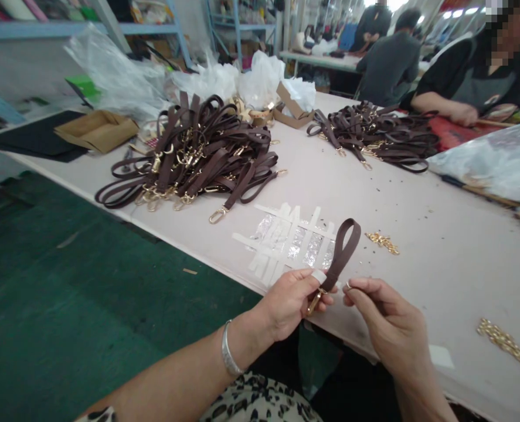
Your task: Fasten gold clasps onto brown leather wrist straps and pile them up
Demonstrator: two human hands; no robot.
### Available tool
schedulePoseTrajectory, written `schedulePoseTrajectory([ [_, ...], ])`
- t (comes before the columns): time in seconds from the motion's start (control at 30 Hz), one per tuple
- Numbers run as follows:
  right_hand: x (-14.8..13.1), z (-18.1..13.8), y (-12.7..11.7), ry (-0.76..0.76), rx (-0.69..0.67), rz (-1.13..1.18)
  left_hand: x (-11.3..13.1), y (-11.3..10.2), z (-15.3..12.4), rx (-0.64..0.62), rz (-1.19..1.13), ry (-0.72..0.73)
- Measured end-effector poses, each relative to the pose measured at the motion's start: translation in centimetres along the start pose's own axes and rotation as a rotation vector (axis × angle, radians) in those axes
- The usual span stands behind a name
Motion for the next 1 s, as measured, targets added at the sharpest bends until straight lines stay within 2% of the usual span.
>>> schedulePoseTrajectory([
  [0.13, -0.5, -0.9, 1.5, 0.031, -0.041, 0.123, -0.2, 0.8, 0.0, -0.04, 0.096, -0.008],
  [0.27, -0.4, -0.8, 1.0, 0.024, -0.018, 0.029, -0.4, 1.1, -0.2, -0.018, 0.139, -0.022],
  [0.43, -1.2, -0.8, 1.1, -0.01, -0.06, 0.001, -0.3, 1.3, -0.4, -0.039, 0.19, -0.005],
  [0.57, -1.7, -1.2, 1.6, -0.011, -0.069, 0.125, 0.4, 1.7, -0.8, -0.08, 0.373, 0.016],
  [0.77, -0.3, -1.9, 1.7, 0.037, -0.021, 0.339, 1.0, 2.5, -1.0, -0.115, 0.611, 0.02],
  [0.9, -0.3, -2.8, 1.3, 0.067, 0.021, 0.251, -0.4, 2.7, -0.8, -0.116, 0.568, -0.068],
  [1.0, -0.3, -3.5, -0.9, 0.065, 0.019, 0.054, -1.8, 2.8, -0.7, -0.129, 0.391, -0.195],
])
Point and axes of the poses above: each hand's wrist, its own z-axis towards the middle knuckle, its own y-axis out of the palm, x = y × z, the point moved 6 cm from there along z, towards the middle knuckle, and after that the axes turned 11 degrees about -x, right-handed, at the moved point
